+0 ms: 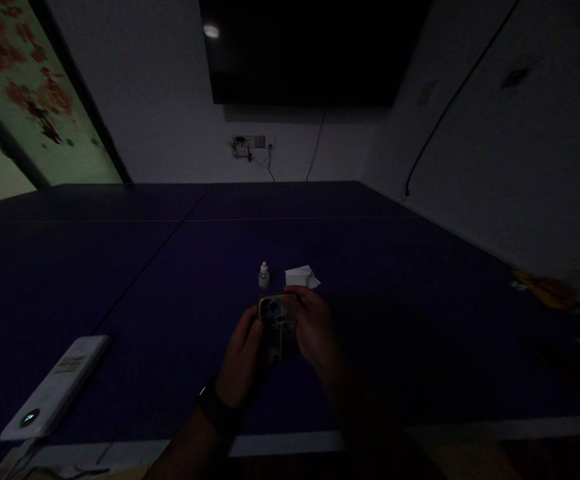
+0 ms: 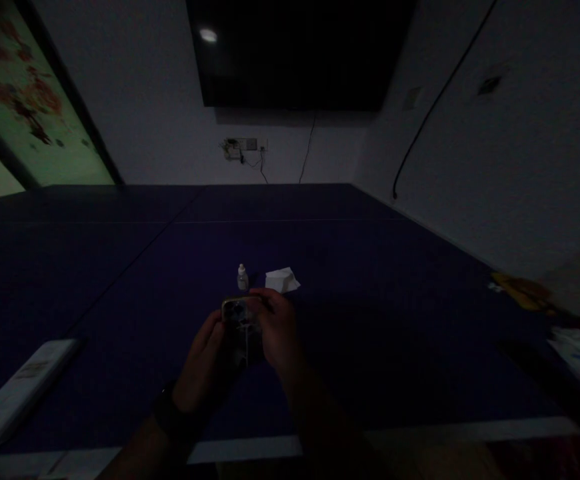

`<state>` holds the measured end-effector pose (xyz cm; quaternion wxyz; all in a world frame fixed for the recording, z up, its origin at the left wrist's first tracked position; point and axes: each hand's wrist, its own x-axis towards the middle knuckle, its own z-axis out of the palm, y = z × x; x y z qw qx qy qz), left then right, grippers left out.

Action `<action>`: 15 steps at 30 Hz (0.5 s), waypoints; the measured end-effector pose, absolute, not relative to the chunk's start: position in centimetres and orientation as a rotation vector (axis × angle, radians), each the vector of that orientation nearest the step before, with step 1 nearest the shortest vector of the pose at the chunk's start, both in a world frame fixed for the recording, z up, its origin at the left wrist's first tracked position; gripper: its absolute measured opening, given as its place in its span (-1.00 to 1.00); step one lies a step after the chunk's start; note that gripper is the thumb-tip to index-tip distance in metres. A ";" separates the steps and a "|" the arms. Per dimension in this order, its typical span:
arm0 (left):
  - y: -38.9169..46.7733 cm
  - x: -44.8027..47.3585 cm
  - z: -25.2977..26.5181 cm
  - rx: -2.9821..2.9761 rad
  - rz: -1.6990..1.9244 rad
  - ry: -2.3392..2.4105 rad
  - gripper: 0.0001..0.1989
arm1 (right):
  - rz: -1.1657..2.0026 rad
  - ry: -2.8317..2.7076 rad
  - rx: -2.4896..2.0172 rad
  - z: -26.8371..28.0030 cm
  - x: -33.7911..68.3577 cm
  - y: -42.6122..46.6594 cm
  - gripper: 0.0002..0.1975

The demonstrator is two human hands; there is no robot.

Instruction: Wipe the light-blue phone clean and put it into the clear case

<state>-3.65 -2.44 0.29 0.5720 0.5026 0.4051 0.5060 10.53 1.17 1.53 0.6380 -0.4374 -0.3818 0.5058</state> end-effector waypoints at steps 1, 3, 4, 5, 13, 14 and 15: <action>-2.4 -3.5 0.6 1.165 1.249 0.923 -0.50 | 1.131 -0.886 -0.986 1.5 10.3 0.7 -0.70; -2.6 -3.3 0.9 1.169 1.340 0.891 -0.56 | 1.072 -0.938 -0.956 1.3 10.0 -0.2 -0.73; -2.7 -3.3 0.9 1.174 1.370 0.888 -0.57 | 1.043 -0.969 -0.944 1.2 9.9 -0.5 -0.74; -2.9 -3.3 0.8 1.181 1.392 0.893 -0.58 | 1.020 -1.004 -0.937 1.2 10.0 -0.8 -0.75; -3.1 -4.4 0.6 1.471 1.412 1.139 -0.59 | 0.913 -1.385 -0.964 3.8 11.4 -2.1 -0.80; -3.1 -4.5 0.6 1.511 1.395 1.143 -0.60 | 0.888 -1.426 -0.949 4.3 11.3 -2.3 -0.78; -3.0 -4.6 0.7 1.550 1.379 1.139 -0.61 | 0.866 -1.453 -0.935 4.7 11.1 -2.4 -0.79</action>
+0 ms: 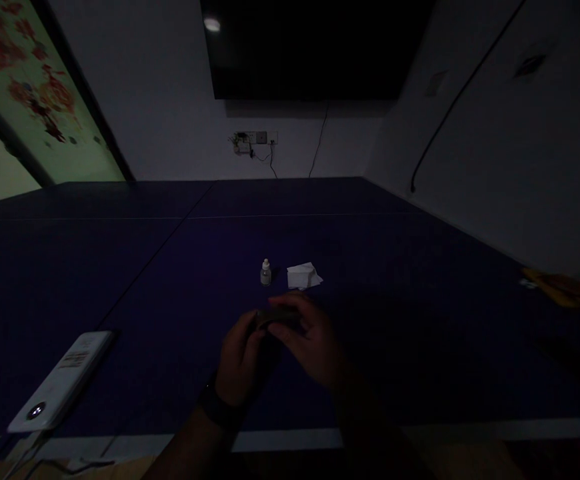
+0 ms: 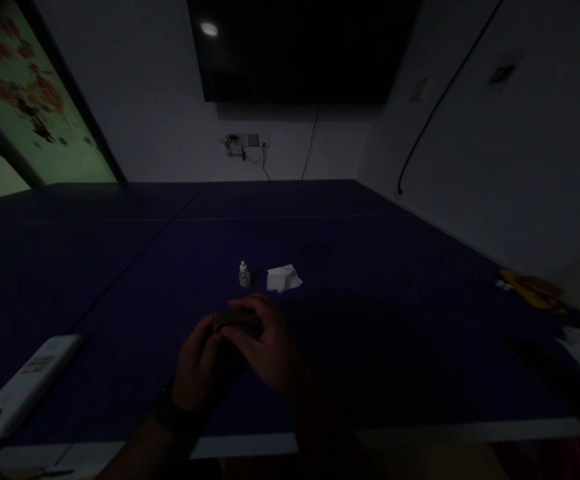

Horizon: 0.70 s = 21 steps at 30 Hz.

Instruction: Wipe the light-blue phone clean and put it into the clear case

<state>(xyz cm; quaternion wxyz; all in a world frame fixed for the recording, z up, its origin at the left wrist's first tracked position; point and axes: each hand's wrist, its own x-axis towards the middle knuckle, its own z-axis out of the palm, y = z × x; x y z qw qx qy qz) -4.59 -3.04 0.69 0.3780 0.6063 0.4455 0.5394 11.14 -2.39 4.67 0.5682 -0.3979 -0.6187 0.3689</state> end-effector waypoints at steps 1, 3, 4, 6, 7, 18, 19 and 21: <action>-3.0 -4.6 0.7 1.585 1.365 1.129 -0.62 | 0.851 -1.467 -0.927 5.0 10.9 -2.5 -0.83; -3.0 -4.5 0.7 1.629 1.360 1.110 -0.63 | 0.834 -1.465 -0.930 5.3 10.4 -2.6 -0.94; -3.0 -4.5 0.7 1.639 1.361 1.103 -0.63 | 0.830 -1.457 -0.940 5.3 10.3 -2.6 -0.98; -3.1 -4.4 0.7 1.654 1.352 1.094 -0.63 | 0.825 -1.440 -0.970 5.2 10.1 -2.6 -0.96; -3.1 -4.4 0.8 1.663 1.340 1.089 -0.64 | 0.820 -1.432 -0.987 5.1 10.0 -2.6 -0.94; -1.9 -5.8 2.3 1.648 1.226 0.981 -0.65 | 0.864 -0.977 -0.894 3.8 10.1 -2.1 -0.82; -1.8 -6.1 2.4 1.620 1.203 1.004 -0.69 | 0.888 -0.849 -0.838 3.5 10.1 -1.9 -0.79; -1.6 -6.8 2.3 1.527 1.195 1.047 -0.76 | 0.930 -0.663 -0.735 2.9 10.2 -1.6 -0.73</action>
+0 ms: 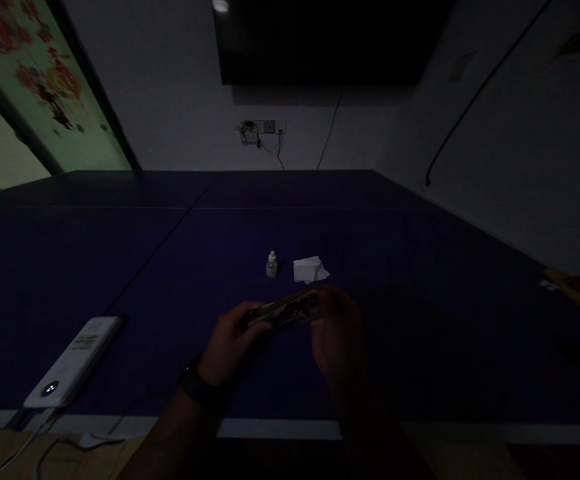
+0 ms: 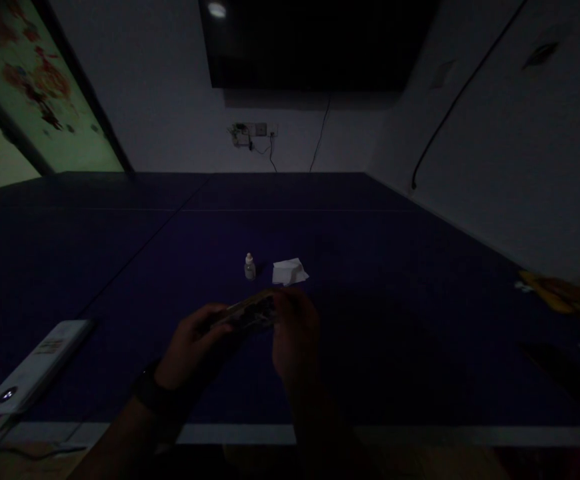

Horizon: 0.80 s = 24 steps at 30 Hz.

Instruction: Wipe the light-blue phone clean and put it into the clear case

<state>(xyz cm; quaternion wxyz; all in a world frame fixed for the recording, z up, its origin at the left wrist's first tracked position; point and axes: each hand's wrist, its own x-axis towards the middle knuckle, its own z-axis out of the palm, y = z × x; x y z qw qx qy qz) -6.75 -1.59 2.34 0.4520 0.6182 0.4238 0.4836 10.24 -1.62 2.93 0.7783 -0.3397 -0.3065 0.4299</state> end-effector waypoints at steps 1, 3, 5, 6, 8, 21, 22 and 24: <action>-1.6 -7.0 2.2 1.455 1.222 1.059 -0.76 | 0.948 -0.618 -0.701 2.7 10.3 -1.6 -0.70; -1.6 -7.2 2.0 1.298 1.292 1.060 -0.72 | 0.991 -0.594 -0.666 2.1 10.4 -1.6 -0.67; -1.8 -7.4 1.8 1.191 1.345 1.049 -0.69 | 1.039 -0.609 -0.670 1.5 10.9 -1.8 -0.65; -1.8 -7.5 1.8 1.170 1.365 1.046 -0.70 | 1.055 -0.626 -0.688 1.2 11.3 -1.9 -0.64; -1.9 -7.7 2.0 1.190 1.392 1.053 -0.73 | 1.066 -0.689 -0.784 0.6 12.4 -2.3 -0.66; -3.7 -7.7 4.3 1.711 1.408 0.997 -0.70 | 0.775 -1.267 -1.111 1.1 14.5 -4.6 -0.91; -3.7 -7.6 4.2 1.679 1.436 0.985 -0.66 | 0.778 -1.223 -1.092 0.3 14.3 -4.5 -0.90; -3.7 -7.5 3.8 1.616 1.470 0.961 -0.63 | 0.798 -1.102 -1.069 -1.3 14.1 -4.3 -0.91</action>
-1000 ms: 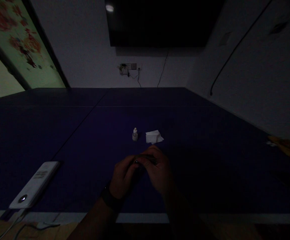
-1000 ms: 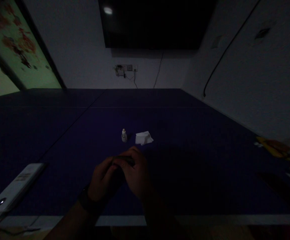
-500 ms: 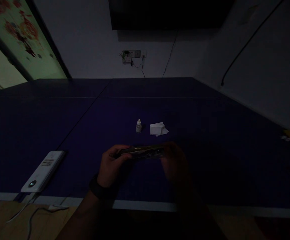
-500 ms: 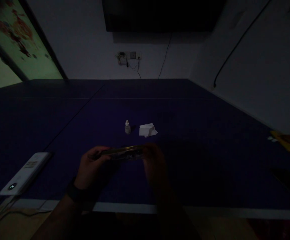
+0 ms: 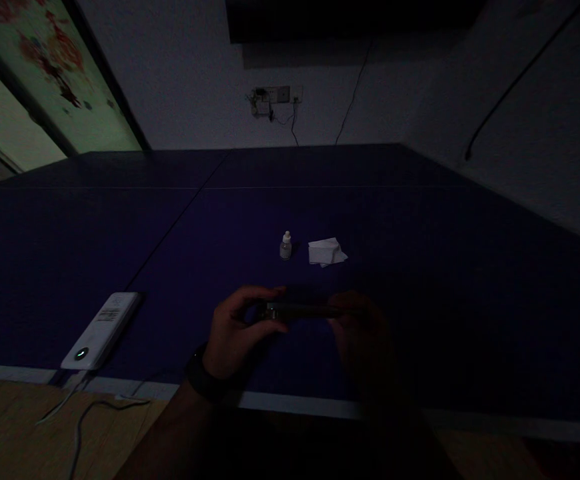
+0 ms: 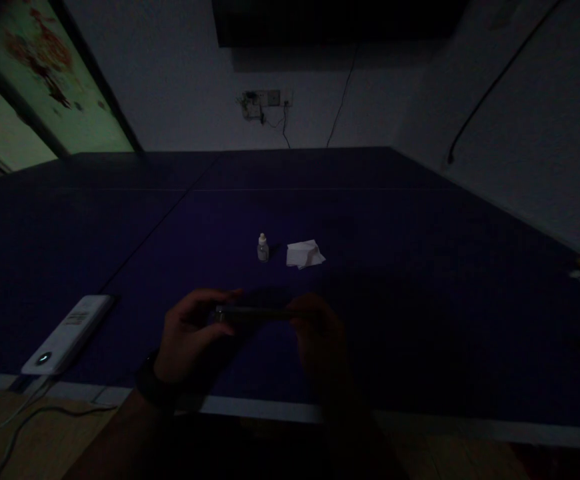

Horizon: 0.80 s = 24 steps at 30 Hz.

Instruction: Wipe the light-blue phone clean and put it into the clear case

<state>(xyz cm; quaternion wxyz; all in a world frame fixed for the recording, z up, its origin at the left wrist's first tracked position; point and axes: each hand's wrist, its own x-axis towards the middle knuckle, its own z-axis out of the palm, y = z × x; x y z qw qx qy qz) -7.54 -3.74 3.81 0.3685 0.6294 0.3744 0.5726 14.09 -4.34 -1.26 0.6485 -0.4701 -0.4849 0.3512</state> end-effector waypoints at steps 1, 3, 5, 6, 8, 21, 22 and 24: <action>-3.8 -7.5 3.6 1.597 1.478 0.958 -0.65 | 0.815 -1.060 -1.073 -1.8 14.1 -4.2 -0.93; -3.8 -7.5 3.2 1.586 1.501 0.984 -0.70 | 0.844 -1.080 -1.116 -2.1 14.2 -4.1 -0.95; -3.9 -7.5 3.1 1.607 1.553 1.035 -0.73 | 0.835 -1.219 -1.174 -1.5 14.3 -4.1 -0.95; -4.0 -7.5 3.1 1.635 1.575 1.053 -0.74 | 0.803 -1.298 -1.191 -0.9 14.4 -4.2 -0.93; -4.1 -7.5 3.5 1.733 1.584 1.063 -0.77 | 0.705 -1.432 -1.170 0.5 14.2 -4.6 -0.84; -4.3 -6.4 5.1 2.082 1.467 0.999 -0.80 | 0.637 -1.401 -0.850 2.1 9.7 -5.0 -0.93; -4.4 -6.3 5.0 2.071 1.468 1.004 -0.80 | 0.617 -1.391 -0.870 2.0 9.6 -5.1 -0.93; -4.5 -6.1 5.0 2.057 1.471 1.013 -0.80 | 0.584 -1.385 -0.903 1.8 9.4 -5.3 -0.93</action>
